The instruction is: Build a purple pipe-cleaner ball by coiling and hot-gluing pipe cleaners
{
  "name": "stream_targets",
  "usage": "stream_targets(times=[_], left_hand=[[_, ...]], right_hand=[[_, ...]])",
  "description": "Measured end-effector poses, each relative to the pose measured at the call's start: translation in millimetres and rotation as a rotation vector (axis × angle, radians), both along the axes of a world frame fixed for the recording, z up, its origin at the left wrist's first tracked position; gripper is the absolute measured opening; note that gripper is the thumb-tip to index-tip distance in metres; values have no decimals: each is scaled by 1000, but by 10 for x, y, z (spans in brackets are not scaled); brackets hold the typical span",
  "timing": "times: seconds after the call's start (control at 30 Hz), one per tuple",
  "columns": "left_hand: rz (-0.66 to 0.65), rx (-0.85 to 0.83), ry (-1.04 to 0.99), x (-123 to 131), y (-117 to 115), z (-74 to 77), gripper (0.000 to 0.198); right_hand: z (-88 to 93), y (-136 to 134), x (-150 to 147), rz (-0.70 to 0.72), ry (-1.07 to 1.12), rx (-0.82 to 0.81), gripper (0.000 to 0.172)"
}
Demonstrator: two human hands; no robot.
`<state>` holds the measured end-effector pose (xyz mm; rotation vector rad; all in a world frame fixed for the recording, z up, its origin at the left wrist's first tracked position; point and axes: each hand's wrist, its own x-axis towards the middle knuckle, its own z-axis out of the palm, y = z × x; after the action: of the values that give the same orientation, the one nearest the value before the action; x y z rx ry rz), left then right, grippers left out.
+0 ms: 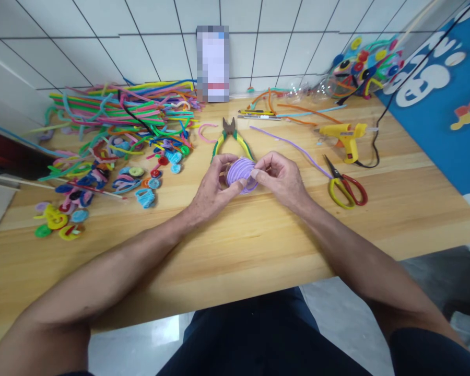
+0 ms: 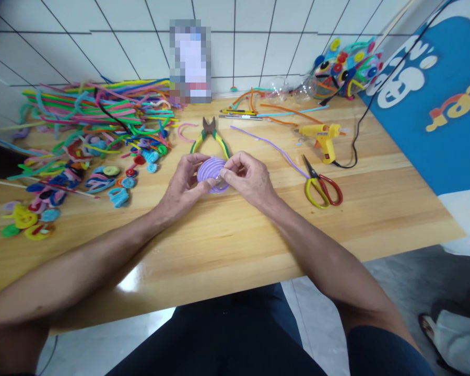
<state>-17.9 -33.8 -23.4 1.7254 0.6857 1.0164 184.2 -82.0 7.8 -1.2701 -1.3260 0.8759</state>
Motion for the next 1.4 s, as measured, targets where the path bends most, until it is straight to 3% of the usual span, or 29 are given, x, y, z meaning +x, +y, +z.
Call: stream_targets(times=[0.57,0.83,1.4], left_hand=[[98,11,-3,24,-9,-49,45],[30,-41,-7,21,17,-19,51],[30,-5,-6,35,4,-26,53]], right_hand=[[-8,26,50,76,-42,8,21],[-10,15,40,65,-96,24,15],[8,3,27,56,-120,50,16]])
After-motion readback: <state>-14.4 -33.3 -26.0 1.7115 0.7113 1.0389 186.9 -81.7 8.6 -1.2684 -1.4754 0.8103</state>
